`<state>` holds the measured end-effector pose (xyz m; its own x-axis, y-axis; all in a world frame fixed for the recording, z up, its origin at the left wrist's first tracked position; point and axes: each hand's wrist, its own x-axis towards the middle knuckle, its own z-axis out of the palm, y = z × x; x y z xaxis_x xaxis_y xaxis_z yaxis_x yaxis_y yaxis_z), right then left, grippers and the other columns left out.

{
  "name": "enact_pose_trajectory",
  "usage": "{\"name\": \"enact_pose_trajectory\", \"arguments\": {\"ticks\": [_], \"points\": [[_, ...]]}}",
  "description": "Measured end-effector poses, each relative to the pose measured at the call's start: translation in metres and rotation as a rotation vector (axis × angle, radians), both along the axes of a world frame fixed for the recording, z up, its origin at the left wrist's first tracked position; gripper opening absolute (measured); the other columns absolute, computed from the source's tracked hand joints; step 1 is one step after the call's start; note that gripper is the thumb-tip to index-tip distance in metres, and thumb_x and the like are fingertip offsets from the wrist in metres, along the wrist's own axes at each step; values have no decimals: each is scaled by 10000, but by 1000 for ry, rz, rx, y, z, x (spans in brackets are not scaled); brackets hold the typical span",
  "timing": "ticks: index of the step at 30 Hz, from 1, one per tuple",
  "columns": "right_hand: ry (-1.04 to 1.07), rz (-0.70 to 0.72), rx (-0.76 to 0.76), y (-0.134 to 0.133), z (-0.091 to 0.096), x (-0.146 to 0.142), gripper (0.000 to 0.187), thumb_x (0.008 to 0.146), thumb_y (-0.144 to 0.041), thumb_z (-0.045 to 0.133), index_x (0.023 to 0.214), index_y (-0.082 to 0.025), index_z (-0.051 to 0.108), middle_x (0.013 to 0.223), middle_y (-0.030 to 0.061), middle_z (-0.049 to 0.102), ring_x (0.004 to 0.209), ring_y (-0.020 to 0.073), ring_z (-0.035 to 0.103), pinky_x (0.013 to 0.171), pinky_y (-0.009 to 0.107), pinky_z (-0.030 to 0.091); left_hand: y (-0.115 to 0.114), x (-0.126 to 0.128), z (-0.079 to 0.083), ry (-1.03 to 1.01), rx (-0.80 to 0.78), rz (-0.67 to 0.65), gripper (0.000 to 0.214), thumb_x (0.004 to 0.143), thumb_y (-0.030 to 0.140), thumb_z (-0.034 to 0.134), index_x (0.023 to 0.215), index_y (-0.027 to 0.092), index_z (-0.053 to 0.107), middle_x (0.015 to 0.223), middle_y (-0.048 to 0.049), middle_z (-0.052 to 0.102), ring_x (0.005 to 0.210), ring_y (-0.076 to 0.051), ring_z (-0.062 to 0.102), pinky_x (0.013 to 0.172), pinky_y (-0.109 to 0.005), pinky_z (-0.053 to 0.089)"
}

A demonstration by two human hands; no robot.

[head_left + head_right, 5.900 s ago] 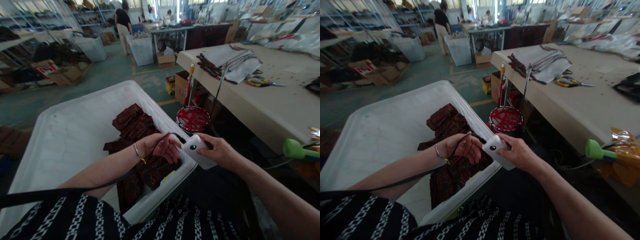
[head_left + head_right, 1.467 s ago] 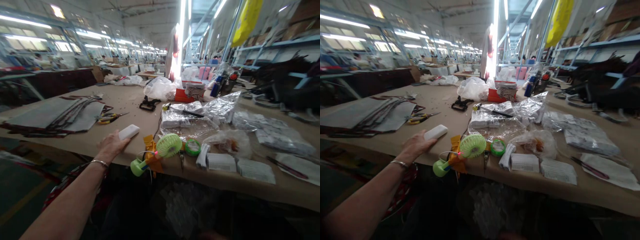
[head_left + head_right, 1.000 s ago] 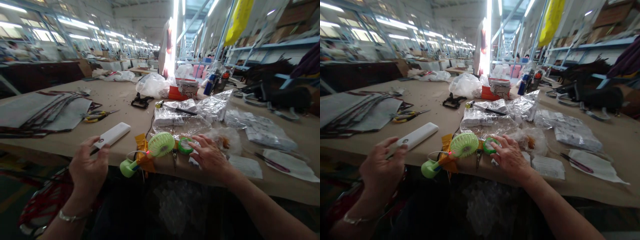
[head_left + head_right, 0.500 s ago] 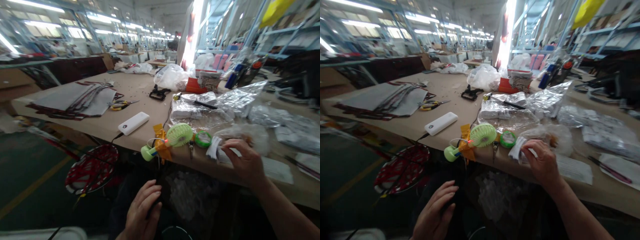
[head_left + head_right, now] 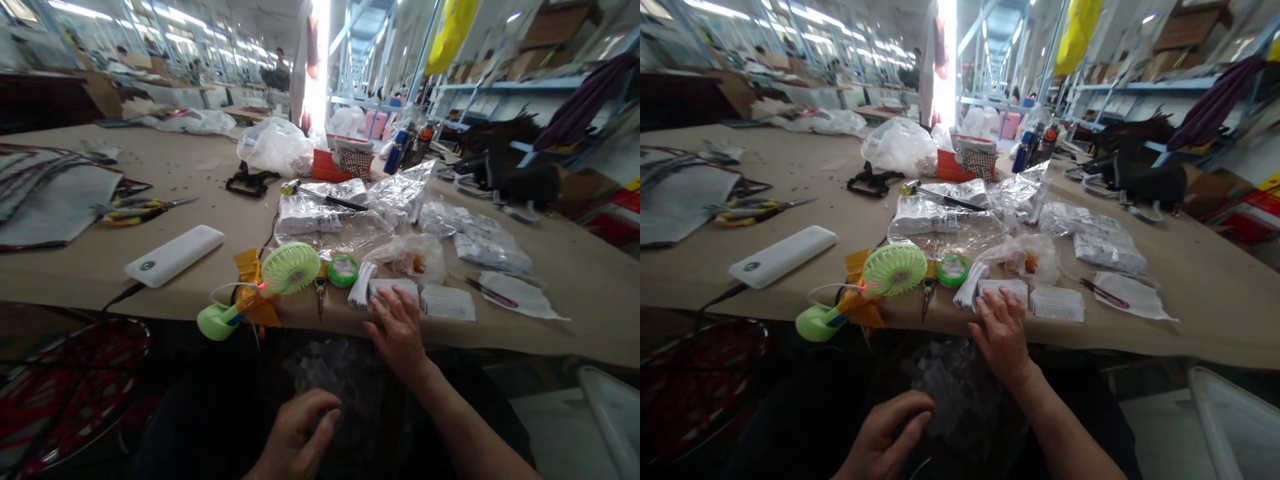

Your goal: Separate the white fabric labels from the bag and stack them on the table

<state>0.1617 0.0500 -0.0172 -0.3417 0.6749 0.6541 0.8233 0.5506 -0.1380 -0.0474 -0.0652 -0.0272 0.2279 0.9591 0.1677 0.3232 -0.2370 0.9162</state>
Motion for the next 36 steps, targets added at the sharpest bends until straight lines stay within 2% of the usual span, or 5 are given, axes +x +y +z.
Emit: {"name": "enact_pose_trajectory", "arguments": {"ticks": [10,20,24,28,36], "points": [[163,-74,84,5,-7,-10,219,807,-237,582,1021,-239,633,1100,49,632,1153,269,456,1028,520,252,15,20,-8,-40,-263,62,168,807,307,531,797,211,669,755,-36,687,728,-160,624,691,-229,467],[279,22,93,6,-4,-7,81,793,-175,600,773,-238,648,901,24,629,1050,226,494,965,471,338,46,39,15,-218,-351,116,148,762,253,568,688,174,669,651,-25,650,647,-139,573,630,-216,435],[329,81,74,2,-3,-4,72,785,-173,613,738,-223,632,793,16,584,967,202,513,916,430,393,67,51,27,-441,-516,132,144,735,281,601,723,150,660,645,-32,640,600,-125,558,586,-223,441],[301,162,67,-6,-2,1,70,790,-169,607,743,-217,624,793,12,581,958,199,506,923,449,388,81,61,39,-737,-698,91,294,729,421,618,806,137,626,744,-53,647,647,-127,583,609,-241,459],[229,228,54,-28,0,0,89,792,-148,601,776,-231,631,880,5,630,1011,202,511,958,460,363,88,74,41,-805,-707,80,296,681,381,684,799,114,633,727,-19,619,626,-88,541,582,-200,418]]}}
